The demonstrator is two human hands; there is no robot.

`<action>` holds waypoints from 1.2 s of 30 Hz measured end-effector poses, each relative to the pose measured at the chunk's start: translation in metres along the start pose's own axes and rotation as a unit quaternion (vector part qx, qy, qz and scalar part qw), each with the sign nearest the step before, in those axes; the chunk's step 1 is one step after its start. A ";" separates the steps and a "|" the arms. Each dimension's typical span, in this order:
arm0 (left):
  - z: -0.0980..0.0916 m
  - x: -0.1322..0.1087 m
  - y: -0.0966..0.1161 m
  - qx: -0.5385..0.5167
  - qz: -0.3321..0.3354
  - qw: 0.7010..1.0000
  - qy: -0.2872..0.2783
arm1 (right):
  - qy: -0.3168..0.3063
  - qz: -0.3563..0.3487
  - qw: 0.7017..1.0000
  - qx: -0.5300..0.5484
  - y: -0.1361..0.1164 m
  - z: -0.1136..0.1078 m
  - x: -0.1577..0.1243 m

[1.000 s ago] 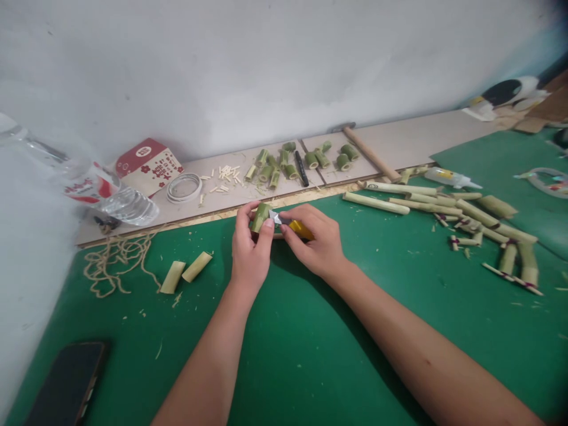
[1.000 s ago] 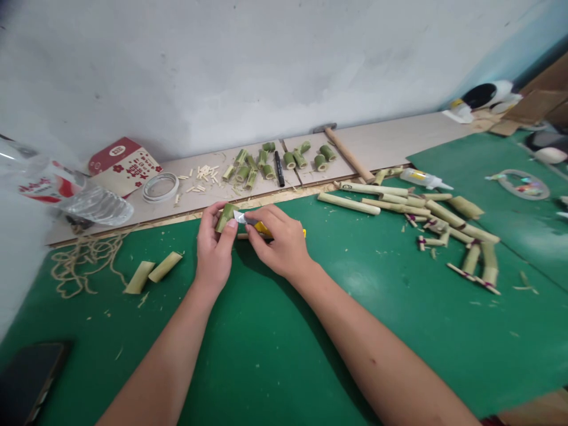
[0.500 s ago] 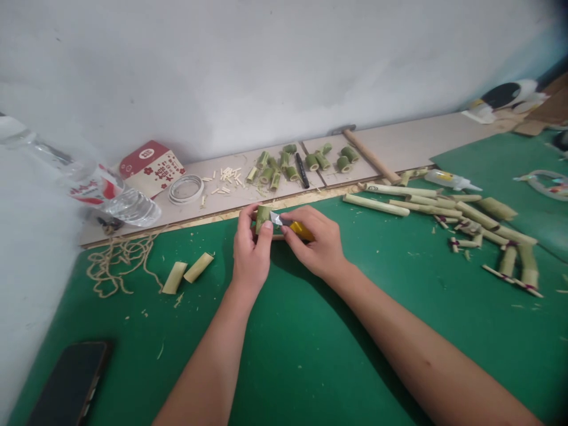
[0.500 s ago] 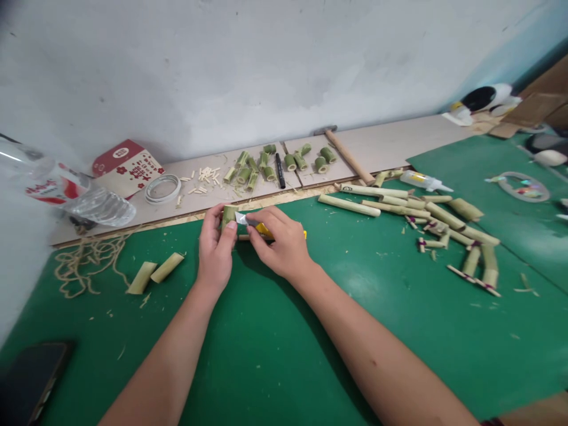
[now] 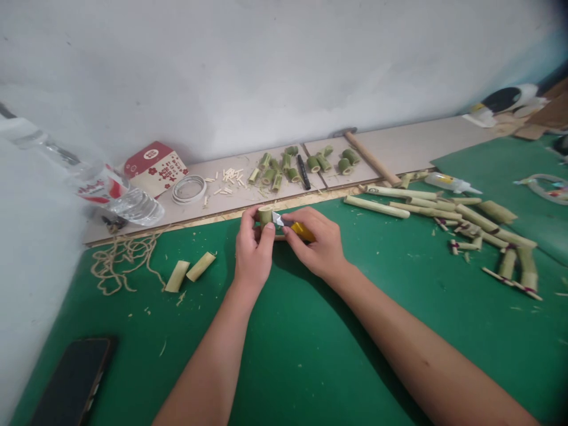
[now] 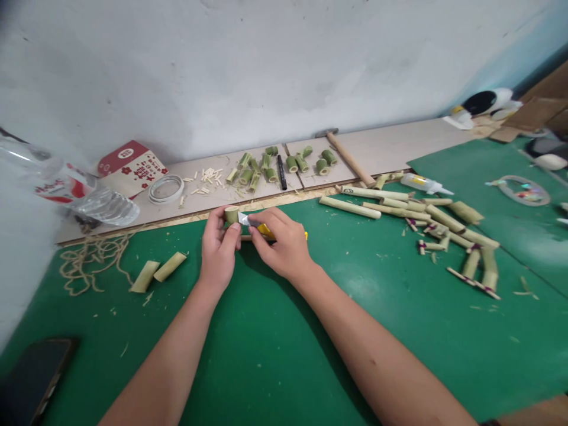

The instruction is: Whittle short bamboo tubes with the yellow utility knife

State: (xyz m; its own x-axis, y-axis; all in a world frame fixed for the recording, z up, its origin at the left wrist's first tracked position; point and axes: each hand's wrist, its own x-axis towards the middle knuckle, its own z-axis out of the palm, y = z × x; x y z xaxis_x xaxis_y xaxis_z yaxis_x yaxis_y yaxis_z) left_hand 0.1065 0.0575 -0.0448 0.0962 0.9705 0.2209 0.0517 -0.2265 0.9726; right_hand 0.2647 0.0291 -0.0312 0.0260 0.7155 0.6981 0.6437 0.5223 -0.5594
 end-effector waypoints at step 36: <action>-0.002 0.001 0.005 0.013 0.001 0.998 0.055 | 0.012 -0.018 1.000 0.008 0.000 -0.002 0.003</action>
State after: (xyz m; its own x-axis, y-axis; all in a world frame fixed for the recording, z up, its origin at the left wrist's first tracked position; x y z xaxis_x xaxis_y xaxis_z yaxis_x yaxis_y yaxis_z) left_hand 0.1045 0.0575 -0.0391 -0.0142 0.9731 0.2299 0.0781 -0.2282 0.9705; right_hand 0.2664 0.0302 -0.0287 0.0216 0.6839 0.7292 0.6325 0.5556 -0.5398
